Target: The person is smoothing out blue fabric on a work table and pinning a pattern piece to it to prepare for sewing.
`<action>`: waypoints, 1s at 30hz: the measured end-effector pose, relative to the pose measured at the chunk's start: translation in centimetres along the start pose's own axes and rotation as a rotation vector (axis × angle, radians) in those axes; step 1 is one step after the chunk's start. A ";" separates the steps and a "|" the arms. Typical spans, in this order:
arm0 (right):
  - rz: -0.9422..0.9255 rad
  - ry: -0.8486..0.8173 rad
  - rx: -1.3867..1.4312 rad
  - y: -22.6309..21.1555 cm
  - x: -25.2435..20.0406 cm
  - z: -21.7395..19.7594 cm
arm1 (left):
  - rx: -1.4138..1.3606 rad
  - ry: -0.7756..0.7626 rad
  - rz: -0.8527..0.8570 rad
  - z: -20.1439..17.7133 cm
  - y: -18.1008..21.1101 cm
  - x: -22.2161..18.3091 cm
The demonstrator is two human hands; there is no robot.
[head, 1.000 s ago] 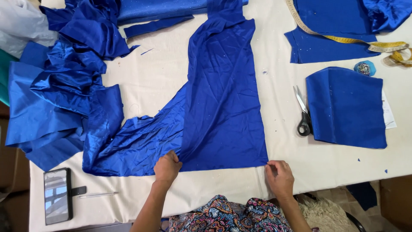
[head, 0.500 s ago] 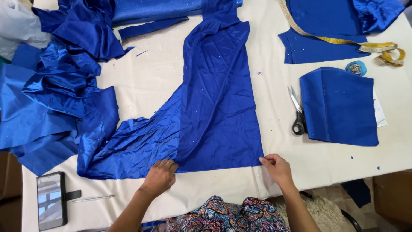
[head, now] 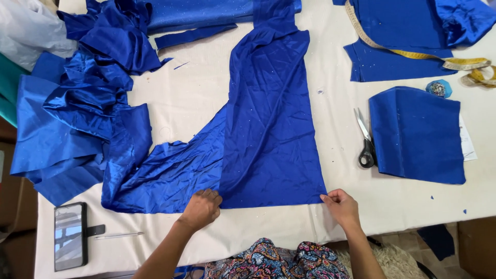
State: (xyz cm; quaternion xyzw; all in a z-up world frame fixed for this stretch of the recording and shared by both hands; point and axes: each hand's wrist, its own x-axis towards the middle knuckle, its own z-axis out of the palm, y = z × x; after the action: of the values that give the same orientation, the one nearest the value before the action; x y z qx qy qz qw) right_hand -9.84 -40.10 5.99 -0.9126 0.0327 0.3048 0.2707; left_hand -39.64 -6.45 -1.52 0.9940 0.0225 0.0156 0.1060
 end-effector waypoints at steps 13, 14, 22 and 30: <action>0.116 0.063 -0.085 5.3 2.9 -3.0 | -0.149 -0.141 -0.148 0.9 6.5 1.0; 0.107 0.059 -0.089 5.6 3.2 -3.0 | -0.148 -0.137 -0.158 -0.5 5.5 0.3; 0.151 0.029 -0.125 4.4 3.0 -3.3 | 0.289 -0.643 -0.753 -4.1 -5.2 -10.1; 0.177 0.034 -0.069 3.5 2.2 -3.5 | 0.328 -0.419 -0.585 -2.3 -9.7 -14.1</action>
State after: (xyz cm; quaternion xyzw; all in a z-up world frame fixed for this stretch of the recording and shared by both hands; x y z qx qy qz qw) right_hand -6.95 -44.60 5.42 -0.9198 0.1073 0.3131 0.2105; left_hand -54.22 2.80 -1.67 0.9310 0.2850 -0.2223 -0.0521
